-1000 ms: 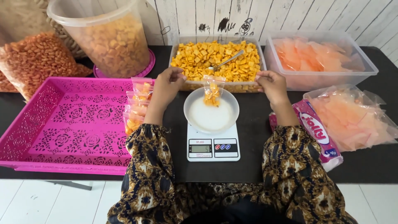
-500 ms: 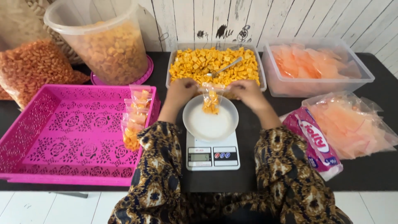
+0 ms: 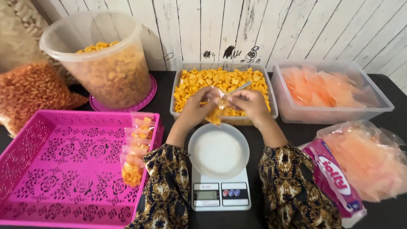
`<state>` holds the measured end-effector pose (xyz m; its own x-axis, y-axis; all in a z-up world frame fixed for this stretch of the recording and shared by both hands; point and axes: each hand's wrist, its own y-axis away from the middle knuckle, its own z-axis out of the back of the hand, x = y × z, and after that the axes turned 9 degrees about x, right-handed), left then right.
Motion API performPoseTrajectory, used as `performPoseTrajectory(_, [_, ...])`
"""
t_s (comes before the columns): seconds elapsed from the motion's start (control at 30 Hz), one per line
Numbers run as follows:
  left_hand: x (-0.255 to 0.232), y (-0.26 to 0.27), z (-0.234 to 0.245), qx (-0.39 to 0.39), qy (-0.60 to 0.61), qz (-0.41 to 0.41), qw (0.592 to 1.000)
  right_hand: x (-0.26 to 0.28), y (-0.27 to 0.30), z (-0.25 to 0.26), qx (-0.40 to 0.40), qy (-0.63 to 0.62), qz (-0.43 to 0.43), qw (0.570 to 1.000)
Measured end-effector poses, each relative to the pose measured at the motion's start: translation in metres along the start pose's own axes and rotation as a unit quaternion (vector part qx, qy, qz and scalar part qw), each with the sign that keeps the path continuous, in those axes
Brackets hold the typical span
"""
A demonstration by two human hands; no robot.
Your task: The person is packaging snacks by scooping them into small plastic bags, weighing each bag on a digital scale, and then placing the filled bags into a pink plastic tray.
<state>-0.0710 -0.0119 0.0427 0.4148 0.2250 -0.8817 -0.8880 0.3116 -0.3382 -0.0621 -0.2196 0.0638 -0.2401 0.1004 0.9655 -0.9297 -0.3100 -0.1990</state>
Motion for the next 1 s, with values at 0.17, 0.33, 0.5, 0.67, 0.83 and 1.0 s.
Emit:
performPoseTrajectory(0.17, [0.025,-0.016,0.008,0.027,0.062,0.008,0.998,0.005,-0.017,-0.014,0.014,-0.050,-0.005,0.999])
performPoseTrajectory(0.33, [0.050,-0.024,0.024,-0.046,0.083,0.011,0.995,-0.028,-0.033,0.005,-0.164,-0.026,-0.072,0.984])
performPoseTrajectory(0.5, [0.072,-0.026,0.028,-0.070,0.082,0.050,0.993,-0.083,-0.053,0.036,-0.271,-0.033,-0.126,0.954])
performPoseTrajectory(0.67, [0.090,-0.032,0.019,-0.097,0.083,0.006,0.992,-0.106,-0.082,0.034,-0.217,-0.031,-0.163,0.962])
performPoseTrajectory(0.83, [0.087,-0.032,0.009,-0.123,0.084,0.009,0.989,-0.090,-0.086,0.029,-0.177,0.039,-0.085,0.980])
performPoseTrajectory(1.0, [0.075,-0.028,0.008,-0.131,0.155,-0.001,0.979,-0.080,-0.081,0.025,-0.220,0.108,0.018,0.969])
